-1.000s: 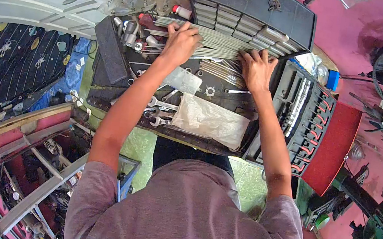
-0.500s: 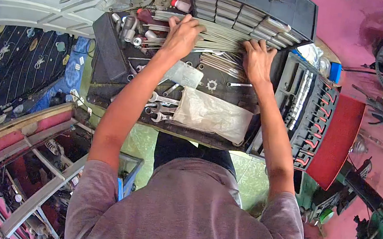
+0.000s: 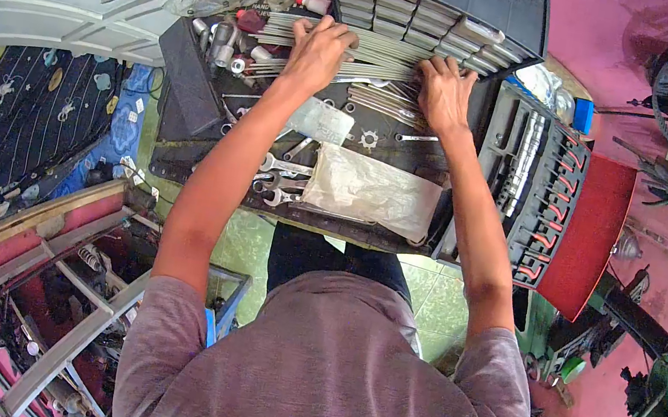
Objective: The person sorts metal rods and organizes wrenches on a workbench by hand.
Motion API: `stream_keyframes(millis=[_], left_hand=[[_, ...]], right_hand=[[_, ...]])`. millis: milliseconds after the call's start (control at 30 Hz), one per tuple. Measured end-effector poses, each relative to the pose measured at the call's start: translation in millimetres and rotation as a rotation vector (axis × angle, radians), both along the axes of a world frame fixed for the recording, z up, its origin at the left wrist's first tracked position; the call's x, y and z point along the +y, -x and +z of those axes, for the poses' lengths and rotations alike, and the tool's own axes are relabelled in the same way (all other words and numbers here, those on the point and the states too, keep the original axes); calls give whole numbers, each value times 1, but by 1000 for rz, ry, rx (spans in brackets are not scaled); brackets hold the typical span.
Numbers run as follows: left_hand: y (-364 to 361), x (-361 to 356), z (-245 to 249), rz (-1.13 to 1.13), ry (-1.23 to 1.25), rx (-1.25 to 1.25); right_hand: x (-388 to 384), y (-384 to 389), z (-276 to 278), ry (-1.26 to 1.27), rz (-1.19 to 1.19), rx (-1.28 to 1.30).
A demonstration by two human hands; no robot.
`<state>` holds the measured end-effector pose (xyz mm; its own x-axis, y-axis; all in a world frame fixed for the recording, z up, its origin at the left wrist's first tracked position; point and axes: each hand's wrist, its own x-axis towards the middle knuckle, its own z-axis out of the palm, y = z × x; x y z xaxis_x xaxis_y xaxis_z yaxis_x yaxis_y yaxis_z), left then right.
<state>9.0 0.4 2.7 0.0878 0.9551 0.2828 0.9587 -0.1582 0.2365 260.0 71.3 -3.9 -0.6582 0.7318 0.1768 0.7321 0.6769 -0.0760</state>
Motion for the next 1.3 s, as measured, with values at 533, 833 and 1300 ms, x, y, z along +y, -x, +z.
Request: stream_keyframes(millis=[533,833,1300], left_hand=[[6,10,16,-78,40,58],[3,-1,15,-109,54,263],[-4,-16,50,-130,-65,301]], right_hand=[[0,-5,9,-99,14,-3],[-3,-11,18,-148,6,1],[-10,-33,51,-161,33,57]])
